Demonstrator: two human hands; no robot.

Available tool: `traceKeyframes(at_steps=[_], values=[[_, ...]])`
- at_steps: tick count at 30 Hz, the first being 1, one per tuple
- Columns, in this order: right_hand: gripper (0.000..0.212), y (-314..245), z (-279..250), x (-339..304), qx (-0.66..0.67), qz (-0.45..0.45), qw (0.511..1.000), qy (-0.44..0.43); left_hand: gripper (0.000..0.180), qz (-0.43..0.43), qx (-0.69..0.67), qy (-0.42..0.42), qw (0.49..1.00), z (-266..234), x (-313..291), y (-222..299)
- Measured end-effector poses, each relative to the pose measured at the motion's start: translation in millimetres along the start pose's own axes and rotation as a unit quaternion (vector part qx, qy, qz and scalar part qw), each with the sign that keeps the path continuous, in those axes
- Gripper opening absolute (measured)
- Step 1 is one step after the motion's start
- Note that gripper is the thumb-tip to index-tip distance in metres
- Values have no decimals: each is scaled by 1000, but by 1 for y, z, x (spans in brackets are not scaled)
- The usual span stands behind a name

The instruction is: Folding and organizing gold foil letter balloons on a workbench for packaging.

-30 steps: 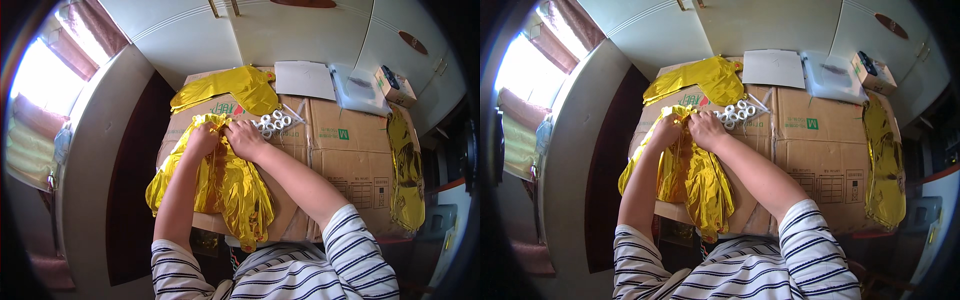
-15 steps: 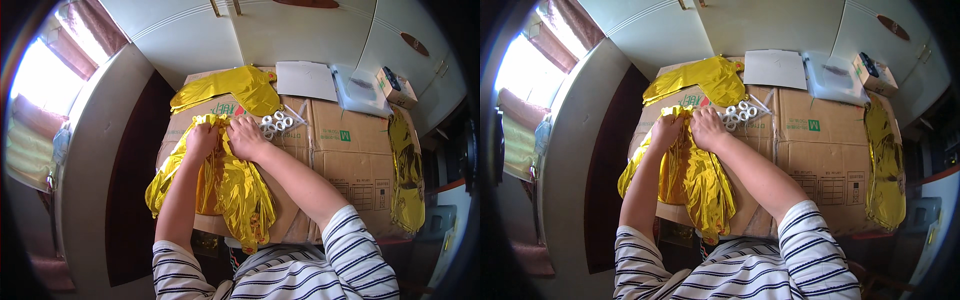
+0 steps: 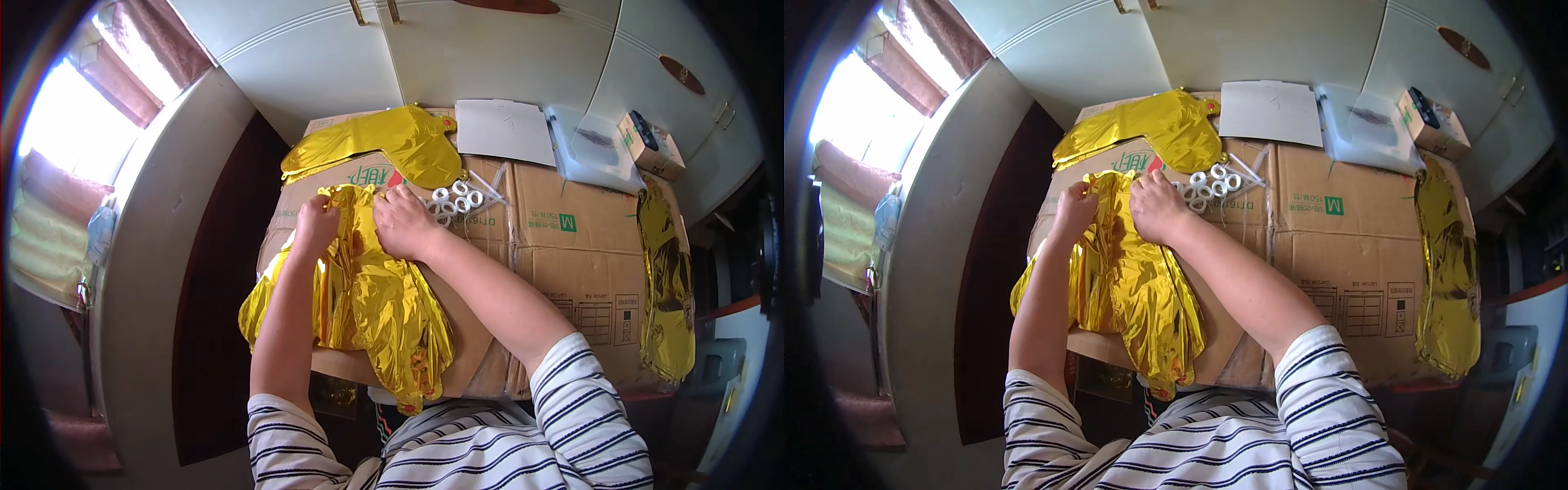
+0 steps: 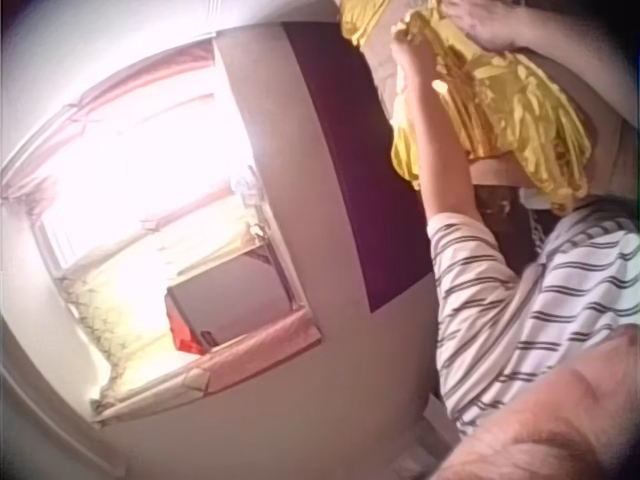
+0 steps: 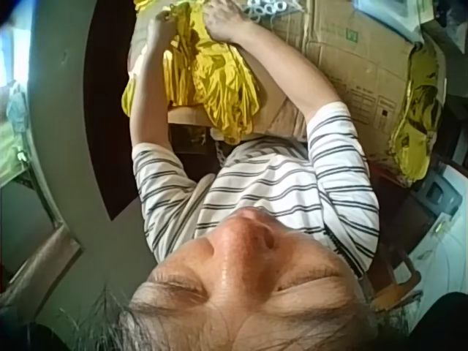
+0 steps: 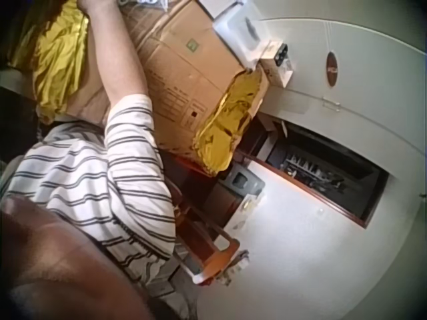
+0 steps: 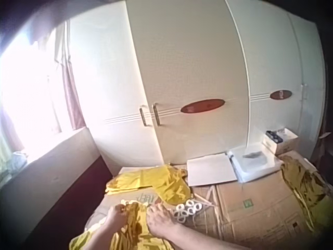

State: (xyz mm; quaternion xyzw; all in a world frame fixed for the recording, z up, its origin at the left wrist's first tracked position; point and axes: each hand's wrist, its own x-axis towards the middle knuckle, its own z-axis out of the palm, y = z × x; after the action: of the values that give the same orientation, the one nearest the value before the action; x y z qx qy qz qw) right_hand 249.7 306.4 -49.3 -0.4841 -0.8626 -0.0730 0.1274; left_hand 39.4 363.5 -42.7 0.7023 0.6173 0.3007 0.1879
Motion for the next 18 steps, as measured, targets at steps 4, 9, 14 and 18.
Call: traceKeyframes(at_steps=[4,9,14,18], values=[[35,-2,-2,3,-3,-10,999,32,33,-35,-26,-11,999,-4,-3,5],[32,-2,6,20,49,-42,997,31,40,-73,-6,-41,996,-12,-4,21],[27,-1,10,28,80,-18,996,-43,45,-62,18,-1,998,-3,2,6],[24,-4,7,30,80,-22,996,-36,34,-69,-60,32,995,-4,3,-11]])
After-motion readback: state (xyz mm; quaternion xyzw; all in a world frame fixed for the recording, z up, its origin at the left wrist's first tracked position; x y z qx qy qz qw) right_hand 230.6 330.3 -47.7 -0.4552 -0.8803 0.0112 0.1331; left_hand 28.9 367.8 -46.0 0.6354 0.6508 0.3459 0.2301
